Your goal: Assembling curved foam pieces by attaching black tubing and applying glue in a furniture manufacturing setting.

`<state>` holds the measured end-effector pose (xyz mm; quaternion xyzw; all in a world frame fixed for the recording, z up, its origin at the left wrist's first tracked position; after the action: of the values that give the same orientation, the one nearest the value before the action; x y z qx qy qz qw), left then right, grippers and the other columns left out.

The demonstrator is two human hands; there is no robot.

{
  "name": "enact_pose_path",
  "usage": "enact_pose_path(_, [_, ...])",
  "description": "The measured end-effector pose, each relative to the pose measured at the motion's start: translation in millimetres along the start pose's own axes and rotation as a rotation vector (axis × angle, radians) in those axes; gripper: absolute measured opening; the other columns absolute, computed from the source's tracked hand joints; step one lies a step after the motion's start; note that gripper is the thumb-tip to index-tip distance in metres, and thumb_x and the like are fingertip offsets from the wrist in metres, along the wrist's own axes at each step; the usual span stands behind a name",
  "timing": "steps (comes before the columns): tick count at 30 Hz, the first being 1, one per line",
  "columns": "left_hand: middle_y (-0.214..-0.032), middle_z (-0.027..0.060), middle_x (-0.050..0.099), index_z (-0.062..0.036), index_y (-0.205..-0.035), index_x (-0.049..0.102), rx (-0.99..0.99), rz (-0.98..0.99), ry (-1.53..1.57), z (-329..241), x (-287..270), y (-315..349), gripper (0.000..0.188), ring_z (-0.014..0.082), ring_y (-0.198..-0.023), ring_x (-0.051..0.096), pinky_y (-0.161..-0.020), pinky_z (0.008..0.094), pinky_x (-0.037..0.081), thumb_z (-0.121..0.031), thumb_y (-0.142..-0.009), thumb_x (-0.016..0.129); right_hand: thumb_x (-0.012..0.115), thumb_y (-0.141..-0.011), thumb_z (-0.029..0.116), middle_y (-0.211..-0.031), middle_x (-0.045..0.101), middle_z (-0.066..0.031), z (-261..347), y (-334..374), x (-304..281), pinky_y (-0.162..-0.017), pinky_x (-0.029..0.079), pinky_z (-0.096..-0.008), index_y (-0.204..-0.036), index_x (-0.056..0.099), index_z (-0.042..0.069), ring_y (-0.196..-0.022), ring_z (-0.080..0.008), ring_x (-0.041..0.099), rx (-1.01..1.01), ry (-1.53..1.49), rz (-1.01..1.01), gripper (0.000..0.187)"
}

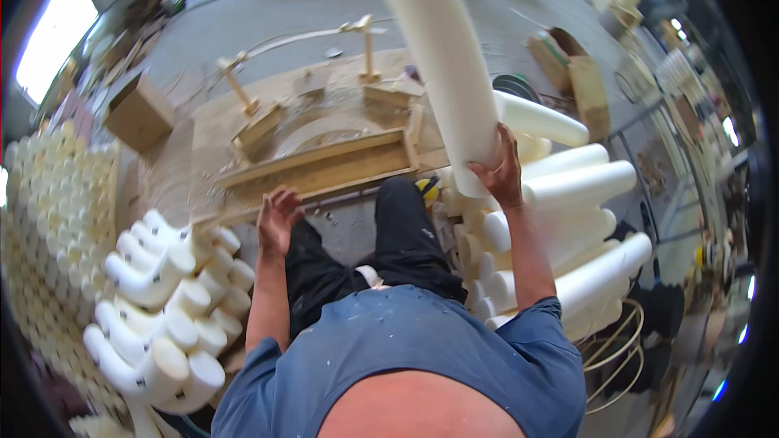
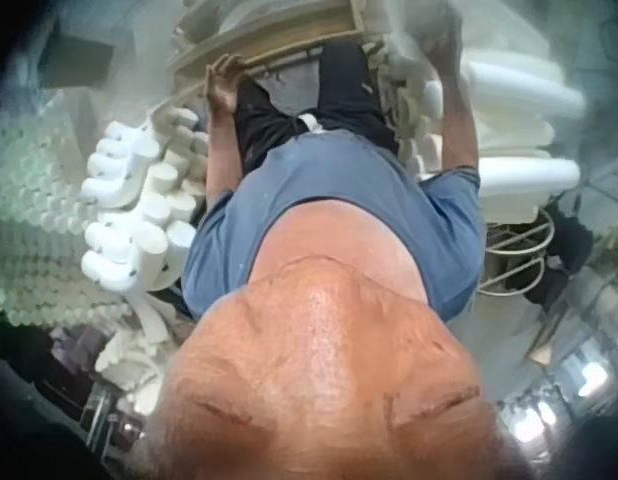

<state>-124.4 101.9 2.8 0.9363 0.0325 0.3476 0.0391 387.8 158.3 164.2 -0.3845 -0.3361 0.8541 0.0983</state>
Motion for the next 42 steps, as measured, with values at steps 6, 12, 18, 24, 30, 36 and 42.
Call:
enact_pose_path(6, [-0.131, 0.0099, 0.068, -0.0095, -0.136, 0.059, 0.371, -0.129, -0.258, -104, -9, -5, 0.047, 0.0238, -0.115, 0.067, -0.090, 0.0411, 0.055, -0.044, -0.105, 0.055, 0.082, -0.073, 0.016, -0.152, 0.046, -0.0206, 16, 5, 127, -0.113, 0.034, -0.0564, -0.150, 0.047, 0.015, -0.141, -0.0413, 0.041, -0.278, 0.396, 0.439, 0.085])
enact_pose_path(12, [-0.124, 0.0091, 0.069, -0.0064, -0.135, 0.058, 0.213, -0.746, -0.540, -125, -101, -25, 0.049, 0.0219, -0.107, 0.069, -0.078, 0.0348, 0.056, -0.038, -0.099, 0.067, 0.077, -0.077, 0.015, -0.150, 0.048, -0.0220, -19, 7, 174, -0.111, 0.040, -0.0503, -0.145, 0.052, 0.009, -0.140, -0.0394, 0.045, -0.170, 0.388, 0.551, 0.073])
enact_pose_path(18, [-0.146, 0.0244, 0.052, -0.0002, -0.148, 0.046, 0.445, -0.966, -1.161, -161, -161, -73, 0.086, 0.0403, -0.134, 0.050, -0.111, 0.0452, 0.041, -0.051, -0.086, 0.075, 0.078, -0.085, 0.044, -0.145, 0.052, -0.0264, -80, -7, 158, -0.112, 0.042, -0.0437, -0.145, 0.049, -0.001, -0.137, -0.0406, 0.049, 0.187, 0.133, 0.286, 0.081])
enact_pose_path(24, [-0.150, 0.0273, 0.048, 0.0006, -0.152, 0.040, 0.296, -0.782, -1.333, -167, -161, -123, 0.100, 0.0422, -0.135, 0.050, -0.114, 0.0451, 0.039, -0.059, -0.081, 0.077, 0.070, -0.086, 0.065, -0.143, 0.055, -0.0313, -107, -13, 187, -0.115, 0.040, -0.0444, -0.155, 0.033, -0.005, -0.136, -0.0412, 0.053, 0.506, 0.134, 0.382, 0.105])
enact_pose_path(30, [-0.124, 0.0254, 0.068, 0.0006, -0.138, 0.056, 0.167, -0.600, -1.287, -209, -136, -162, 0.086, 0.0370, -0.115, 0.066, -0.100, 0.0428, 0.050, -0.061, -0.082, 0.077, 0.065, -0.089, 0.053, -0.123, 0.066, -0.0313, -162, -65, 168, -0.104, 0.048, -0.0480, -0.124, 0.070, 0.000, -0.119, -0.0436, 0.064, 0.718, 0.399, 0.612, 0.064])
enact_pose_path(36, [-0.104, 0.0191, 0.074, -0.0078, -0.116, 0.074, -0.115, -0.248, -1.719, -252, -158, -132, 0.044, 0.0298, -0.091, 0.073, -0.081, 0.0391, 0.056, -0.046, -0.100, 0.059, 0.063, -0.092, 0.044, -0.120, 0.073, -0.0152, -42, -92, 184, -0.093, 0.051, -0.0396, -0.121, 0.073, 0.015, -0.110, -0.0275, 0.070, 0.442, 0.460, 1.381, 0.042])
enact_pose_path(42, [-0.106, 0.0201, 0.075, -0.0047, -0.102, 0.078, -0.051, -0.229, -1.883, -257, -146, -132, 0.059, 0.0356, -0.101, 0.071, -0.089, 0.0437, 0.052, -0.059, -0.092, 0.059, 0.064, -0.092, 0.044, -0.119, 0.073, -0.0175, -57, -101, 194, -0.093, 0.051, -0.0382, -0.121, 0.073, 0.013, -0.111, -0.0252, 0.070, 0.300, 0.431, 1.359, 0.043])
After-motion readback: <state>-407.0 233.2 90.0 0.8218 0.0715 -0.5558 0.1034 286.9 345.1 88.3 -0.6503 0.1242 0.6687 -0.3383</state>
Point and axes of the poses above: each hand's wrist, its own y-axis away from the middle knuckle, its own x-axis out of the palm, z = x × y, the point moved 6 cm from there along -y, towards the middle knuckle
